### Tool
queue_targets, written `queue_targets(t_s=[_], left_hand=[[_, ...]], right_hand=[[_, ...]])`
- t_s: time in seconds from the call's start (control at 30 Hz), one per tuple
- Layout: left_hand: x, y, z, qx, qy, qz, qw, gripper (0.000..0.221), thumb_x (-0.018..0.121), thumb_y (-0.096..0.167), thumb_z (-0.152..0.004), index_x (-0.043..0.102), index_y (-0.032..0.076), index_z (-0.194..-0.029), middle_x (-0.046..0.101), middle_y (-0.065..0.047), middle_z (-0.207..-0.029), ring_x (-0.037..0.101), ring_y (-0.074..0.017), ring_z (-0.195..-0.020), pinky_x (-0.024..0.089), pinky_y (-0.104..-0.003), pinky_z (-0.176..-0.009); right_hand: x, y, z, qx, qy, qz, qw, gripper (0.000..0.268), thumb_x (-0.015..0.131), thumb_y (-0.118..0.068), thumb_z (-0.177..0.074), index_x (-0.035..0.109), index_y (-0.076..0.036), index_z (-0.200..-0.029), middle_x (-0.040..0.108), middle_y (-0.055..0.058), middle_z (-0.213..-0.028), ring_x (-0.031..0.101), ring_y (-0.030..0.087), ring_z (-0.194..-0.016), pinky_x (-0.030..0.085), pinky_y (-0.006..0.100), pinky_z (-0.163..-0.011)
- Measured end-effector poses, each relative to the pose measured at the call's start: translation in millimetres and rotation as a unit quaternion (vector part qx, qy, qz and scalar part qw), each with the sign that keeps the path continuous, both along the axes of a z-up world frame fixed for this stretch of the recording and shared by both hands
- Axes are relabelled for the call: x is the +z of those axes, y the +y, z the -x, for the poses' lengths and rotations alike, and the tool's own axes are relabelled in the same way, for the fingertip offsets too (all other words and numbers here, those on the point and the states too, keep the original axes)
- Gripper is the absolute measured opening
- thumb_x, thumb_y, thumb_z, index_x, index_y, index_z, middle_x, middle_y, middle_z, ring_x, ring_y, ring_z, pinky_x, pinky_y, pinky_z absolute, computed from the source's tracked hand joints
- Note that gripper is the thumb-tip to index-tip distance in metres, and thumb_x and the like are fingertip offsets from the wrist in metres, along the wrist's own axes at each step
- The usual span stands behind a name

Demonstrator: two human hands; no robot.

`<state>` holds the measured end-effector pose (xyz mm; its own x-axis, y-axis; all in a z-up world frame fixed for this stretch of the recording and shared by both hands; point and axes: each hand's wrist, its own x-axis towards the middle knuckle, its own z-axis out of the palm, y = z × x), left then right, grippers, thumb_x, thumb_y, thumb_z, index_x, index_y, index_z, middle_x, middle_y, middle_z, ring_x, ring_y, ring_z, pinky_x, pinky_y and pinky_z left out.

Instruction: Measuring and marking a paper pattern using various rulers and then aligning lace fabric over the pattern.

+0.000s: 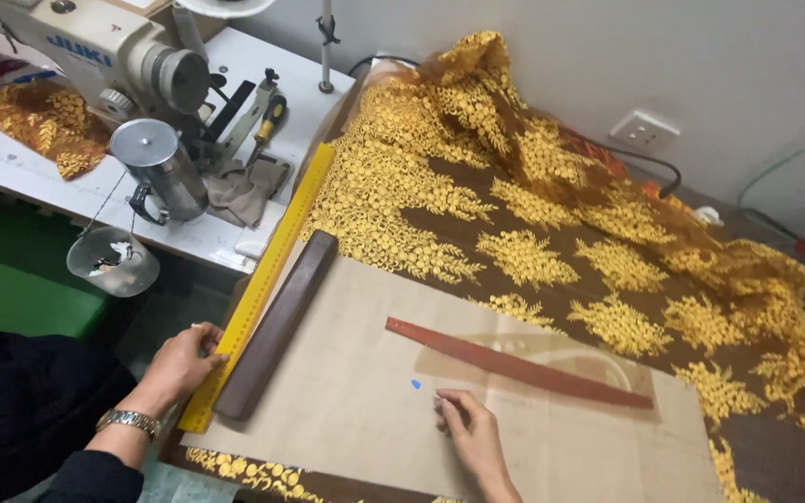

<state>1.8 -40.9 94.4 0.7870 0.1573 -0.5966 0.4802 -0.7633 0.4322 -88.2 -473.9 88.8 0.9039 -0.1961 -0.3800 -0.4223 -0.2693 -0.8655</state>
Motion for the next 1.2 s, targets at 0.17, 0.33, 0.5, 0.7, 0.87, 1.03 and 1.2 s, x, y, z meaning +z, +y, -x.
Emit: queue_targets(t_s=[0.17,0.33,0.5,0.7,0.87,1.03,1.2], left_hand=[[13.7,-4.6,-0.2,0.018,0.022,0.007,1.000,0.026,0.066,0.020,-0.087,0.065,0.021,-0.113,0.070,0.003,-0.103,0.067,-0.0178,-0.092,0.051,-0.034,-0.076],[18.8,-5.2,1.1,0.012,0.024,0.013,1.000,0.024,0.066,0.020,-0.088,0.064,0.020,-0.112,0.069,0.001,-0.104,0.068,-0.0190,-0.091,0.051,-0.035,-0.074],[24.5,-8.2,1.9,0.019,0.027,0.020,0.999,0.021,0.066,0.021,-0.090,0.065,0.018,-0.111,0.069,0.000,-0.106,0.068,-0.0200,-0.091,0.050,-0.036,-0.072],[7.1,13.1,7.4,0.063,-0.003,0.144,0.988,0.014,0.063,0.009,-0.091,0.065,0.009,-0.105,0.066,-0.006,-0.096,0.065,-0.0214,-0.086,0.051,-0.035,-0.069],[25.1,25.4,25.7,0.145,-0.024,0.267,0.952,0.023,0.062,0.005,-0.090,0.064,0.000,-0.113,0.064,-0.015,-0.100,0.058,-0.0258,-0.086,0.044,-0.039,-0.065],[-6.9,45.3,64.5,0.150,-0.075,0.341,0.925,0.025,0.066,0.000,-0.084,0.064,-0.001,-0.110,0.063,-0.013,-0.098,0.063,-0.0240,-0.078,0.047,-0.037,-0.057],[6.4,16.7,109.8,0.181,-0.057,0.408,0.893,0.029,0.064,0.000,-0.084,0.062,-0.001,-0.112,0.061,-0.012,-0.095,0.065,-0.0278,-0.066,0.047,-0.038,-0.050]], right_hand=[[5.1,23.1,9.6,0.038,0.010,0.025,0.999,0.022,0.060,-0.016,-0.088,0.074,-0.007,-0.102,0.076,0.006,-0.091,0.070,0.012,-0.069,0.059,0.023,-0.069],[21.2,35.1,14.8,0.028,0.038,0.032,0.998,0.023,0.058,-0.016,-0.090,0.073,-0.007,-0.105,0.075,0.006,-0.098,0.070,0.013,-0.074,0.059,0.024,-0.072],[19.4,32.4,22.3,0.029,0.025,0.032,0.999,0.022,0.057,-0.015,-0.090,0.073,-0.008,-0.104,0.074,0.006,-0.095,0.069,0.013,-0.073,0.059,0.025,-0.071],[16.1,26.4,31.5,0.004,0.009,0.015,1.000,0.021,0.058,-0.015,-0.090,0.073,-0.006,-0.102,0.074,0.007,-0.090,0.068,0.013,-0.068,0.058,0.025,-0.068],[27.0,25.5,38.8,-0.024,0.048,-0.015,0.998,0.023,0.059,-0.015,-0.091,0.073,-0.004,-0.105,0.075,0.012,-0.090,0.068,0.013,-0.071,0.059,0.026,-0.073],[29.2,28.8,38.8,-0.020,0.034,-0.034,0.999,0.022,0.059,-0.015,-0.091,0.073,-0.003,-0.103,0.073,0.013,-0.081,0.069,0.015,-0.074,0.060,0.027,-0.072],[32.7,51.2,35.0,0.015,-0.001,-0.077,0.997,0.025,0.058,-0.017,-0.091,0.071,0.000,-0.102,0.072,0.015,-0.087,0.065,0.014,-0.068,0.064,0.029,-0.065]])
